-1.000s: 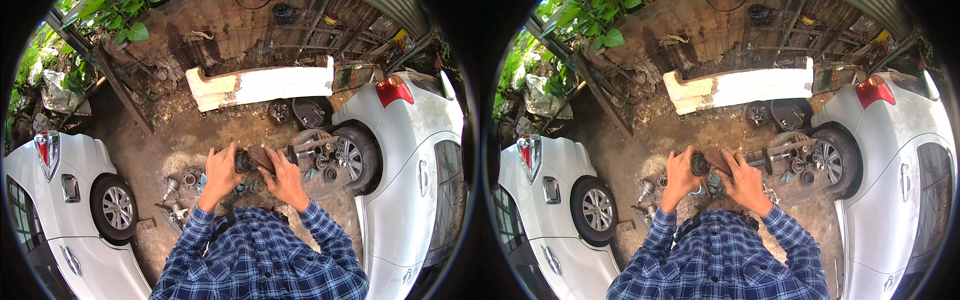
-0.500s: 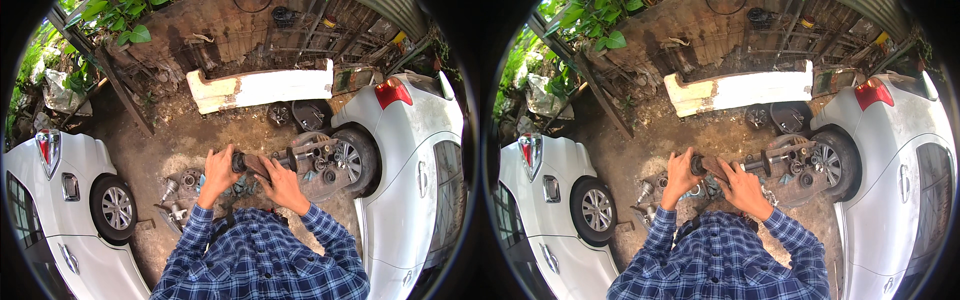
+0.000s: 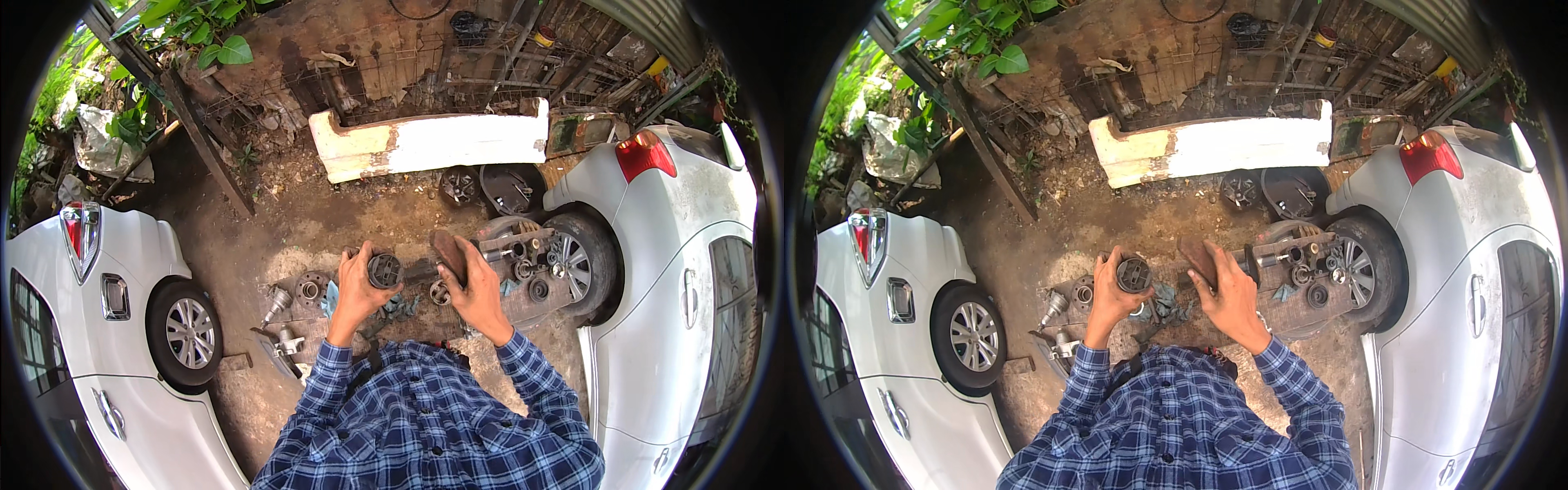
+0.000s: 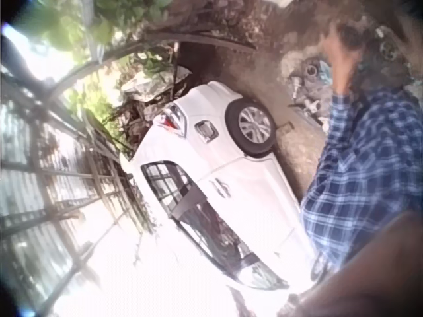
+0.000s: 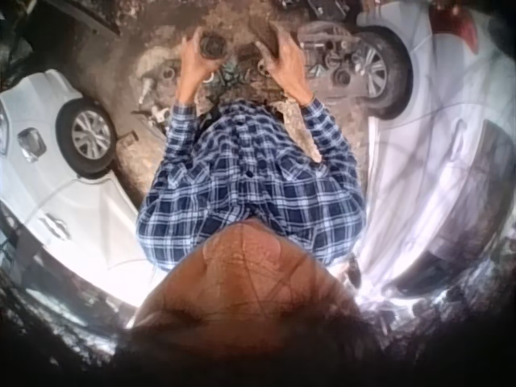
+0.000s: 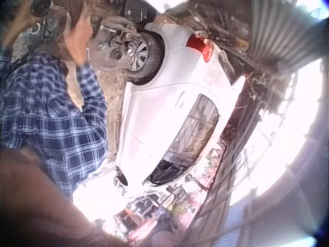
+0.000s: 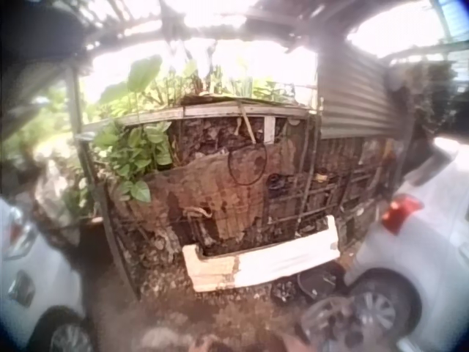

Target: The person scrubs a cylindrical metal car part with a wire brush, repeatedly rotating and repositioning the part to clean different surfaces. The person also handles a smaller metal ring and a dark cylindrical component, scrubbing each with the brush.

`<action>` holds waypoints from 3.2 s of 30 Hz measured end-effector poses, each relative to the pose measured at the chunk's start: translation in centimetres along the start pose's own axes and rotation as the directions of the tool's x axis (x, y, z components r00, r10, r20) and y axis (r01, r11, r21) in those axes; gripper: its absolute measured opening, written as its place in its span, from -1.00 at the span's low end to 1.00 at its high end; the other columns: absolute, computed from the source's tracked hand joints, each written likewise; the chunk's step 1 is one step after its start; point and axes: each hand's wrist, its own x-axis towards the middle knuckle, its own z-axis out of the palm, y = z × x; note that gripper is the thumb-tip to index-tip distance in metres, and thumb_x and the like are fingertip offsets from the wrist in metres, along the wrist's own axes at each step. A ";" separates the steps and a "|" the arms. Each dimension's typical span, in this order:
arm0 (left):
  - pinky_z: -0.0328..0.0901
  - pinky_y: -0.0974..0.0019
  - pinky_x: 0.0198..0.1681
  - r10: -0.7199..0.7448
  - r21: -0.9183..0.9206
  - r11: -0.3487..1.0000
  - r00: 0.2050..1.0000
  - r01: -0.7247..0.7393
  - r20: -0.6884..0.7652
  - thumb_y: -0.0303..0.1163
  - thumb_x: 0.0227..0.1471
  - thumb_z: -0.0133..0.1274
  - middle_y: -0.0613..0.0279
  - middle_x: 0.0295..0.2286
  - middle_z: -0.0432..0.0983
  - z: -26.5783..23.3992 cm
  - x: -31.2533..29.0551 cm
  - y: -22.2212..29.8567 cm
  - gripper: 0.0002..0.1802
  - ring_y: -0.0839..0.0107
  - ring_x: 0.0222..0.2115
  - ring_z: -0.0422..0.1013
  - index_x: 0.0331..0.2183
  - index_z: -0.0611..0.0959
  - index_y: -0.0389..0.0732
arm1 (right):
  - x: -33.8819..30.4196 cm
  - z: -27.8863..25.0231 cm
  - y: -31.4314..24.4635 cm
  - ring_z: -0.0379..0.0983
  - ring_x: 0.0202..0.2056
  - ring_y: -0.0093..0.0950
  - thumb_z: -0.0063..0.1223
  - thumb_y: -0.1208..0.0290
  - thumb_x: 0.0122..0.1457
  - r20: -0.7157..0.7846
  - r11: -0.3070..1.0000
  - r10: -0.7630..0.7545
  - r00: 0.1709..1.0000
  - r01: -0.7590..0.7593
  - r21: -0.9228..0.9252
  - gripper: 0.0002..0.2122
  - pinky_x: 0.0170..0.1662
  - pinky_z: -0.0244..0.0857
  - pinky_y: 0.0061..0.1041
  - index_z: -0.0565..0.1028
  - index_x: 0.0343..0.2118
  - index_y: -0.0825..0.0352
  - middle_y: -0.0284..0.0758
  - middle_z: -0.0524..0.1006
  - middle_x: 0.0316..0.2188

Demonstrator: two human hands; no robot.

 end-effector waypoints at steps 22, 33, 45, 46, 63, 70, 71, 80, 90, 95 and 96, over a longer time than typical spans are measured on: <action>0.36 0.03 -0.32 0.037 0.053 0.997 0.985 -0.047 0.167 -0.50 -0.36 0.20 -0.11 -0.46 0.53 -1.4 0.6 2.7 -0.46 -0.09 -0.40 0.47 -0.21 0.43 -0.37 | 1.9 4.8 -1.7 0.46 -0.06 -0.32 0.47 0.32 -0.14 0.103 0.739 0.059 0.993 -0.113 0.664 -0.03 -0.01 0.39 -0.37 -0.06 0.21 0.45 0.01 0.38 -0.04; 0.36 0.06 -0.36 0.058 -0.066 0.997 0.989 -0.049 0.138 -0.38 -0.44 0.34 -0.02 -0.47 0.55 -1.6 0.1 4.3 -0.41 -0.06 -0.42 0.49 -0.27 0.46 -0.29 | 1.4 3.1 -1.3 0.27 0.08 -0.33 0.49 0.34 -0.26 0.120 0.697 0.020 0.993 -0.100 0.710 0.03 0.15 0.26 -0.37 -0.05 0.22 0.39 -0.13 0.29 0.00; 0.39 0.29 -0.22 -0.158 -0.459 0.856 0.965 0.239 0.207 -0.24 -0.24 0.43 0.14 -0.37 0.54 -2.3 0.5 1.7 -0.33 0.31 -0.31 0.51 -0.14 0.42 -0.24 | 0.1 1.2 1.7 0.31 0.02 -0.44 0.07 0.58 0.18 0.398 0.455 0.301 0.866 -0.498 0.739 -0.25 0.02 0.31 -0.44 -0.16 0.32 0.42 -0.11 0.22 0.14; 0.40 0.29 -0.22 -0.217 -0.553 0.776 0.952 0.301 0.215 -0.31 -0.16 0.39 0.21 -0.33 0.51 -2.3 0.5 1.3 -0.39 0.40 -0.30 0.49 -0.12 0.41 -0.23 | 0.0 1.5 1.7 0.32 -0.01 -0.48 0.08 0.53 0.20 0.316 0.572 0.302 0.899 -0.436 0.695 -0.24 -0.03 0.33 -0.46 -0.17 0.33 0.41 -0.10 0.24 0.13; 0.51 -0.01 -0.23 -0.502 -0.748 -0.278 0.572 0.603 0.648 -0.21 0.09 0.14 0.04 -0.30 0.53 2.1 -1.7 -6.2 -0.56 0.04 -0.26 0.55 -0.09 0.47 -0.28 | -1.2 6.7 4.5 0.41 -0.28 -0.65 -0.03 0.48 0.28 0.189 0.878 0.033 0.981 -0.119 0.464 -0.37 -0.53 0.30 -0.59 -0.04 0.35 0.15 -0.19 0.46 -0.05; 0.48 -0.02 -0.17 -0.550 -0.720 -0.180 0.538 0.670 0.639 -0.05 0.20 -0.02 0.00 -0.16 0.50 4.5 -4.7 -6.9 -0.41 0.07 -0.22 0.54 0.10 0.32 -0.23 | -3.3 8.0 4.5 0.44 -0.32 -0.55 -0.01 0.47 0.28 0.459 0.621 0.273 0.845 -0.519 0.587 -0.43 -0.27 0.29 -0.46 0.04 0.30 0.22 -0.24 0.54 -0.19; 0.48 0.00 -0.18 -0.583 -0.696 -0.154 0.505 0.701 0.637 -0.04 0.21 -0.03 0.00 -0.15 0.50 4.7 -5.0 -6.9 -0.40 0.08 -0.22 0.54 0.12 0.30 -0.22 | -3.7 8.5 4.3 0.50 -0.21 -0.47 0.00 0.46 0.27 0.466 0.629 0.289 0.836 -0.533 0.566 -0.44 -0.11 0.35 -0.37 0.05 0.28 0.25 -0.21 0.56 -0.17; 0.38 0.21 -0.08 -0.377 -0.604 0.404 0.727 0.687 0.574 -0.23 -0.17 0.39 0.05 -0.10 0.44 2.4 -3.1 -5.8 0.01 0.27 -0.15 0.45 0.19 0.19 -0.34 | -1.4 5.0 1.2 0.45 0.01 -0.08 0.04 0.54 0.19 0.203 0.927 -0.006 0.979 -0.071 0.367 -0.51 0.02 0.33 -0.27 0.21 0.19 0.41 0.02 0.41 0.06; 0.26 0.29 -0.01 -0.241 -0.478 0.619 0.729 0.624 0.640 -0.33 -0.38 0.46 0.10 -0.20 0.51 -2.0 -1.8 -2.3 -0.10 0.30 -0.13 0.42 0.04 0.43 -0.38 | -1.4 3.1 1.3 0.57 -0.29 -0.12 0.11 0.65 0.08 0.269 0.979 -0.199 0.942 0.206 0.004 -0.40 -0.32 0.49 -0.36 0.18 0.22 0.36 -0.02 0.50 -0.13; 0.27 0.29 -0.02 -0.270 -0.477 0.607 0.730 0.635 0.628 -0.26 -0.35 0.46 0.09 -0.19 0.50 -2.4 -2.1 -1.7 -0.10 0.31 -0.15 0.41 0.04 0.43 -0.37 | -1.8 0.7 1.6 0.60 -0.30 -0.30 0.05 0.67 0.12 -0.192 0.920 -0.359 0.913 0.381 0.093 -0.46 -0.35 0.48 -0.46 0.16 0.17 0.51 0.07 0.48 -0.11; 0.27 0.32 -0.04 -0.287 -0.453 0.645 0.744 0.616 0.603 -0.22 -0.33 0.44 0.10 -0.19 0.50 -2.2 -1.9 -1.6 -0.10 0.31 -0.16 0.40 0.04 0.43 -0.38 | -1.8 0.8 1.3 0.59 -0.34 -0.32 0.05 0.67 0.12 -0.321 0.885 -0.384 0.866 0.444 0.137 -0.45 -0.37 0.45 -0.47 0.15 0.19 0.48 0.06 0.48 -0.15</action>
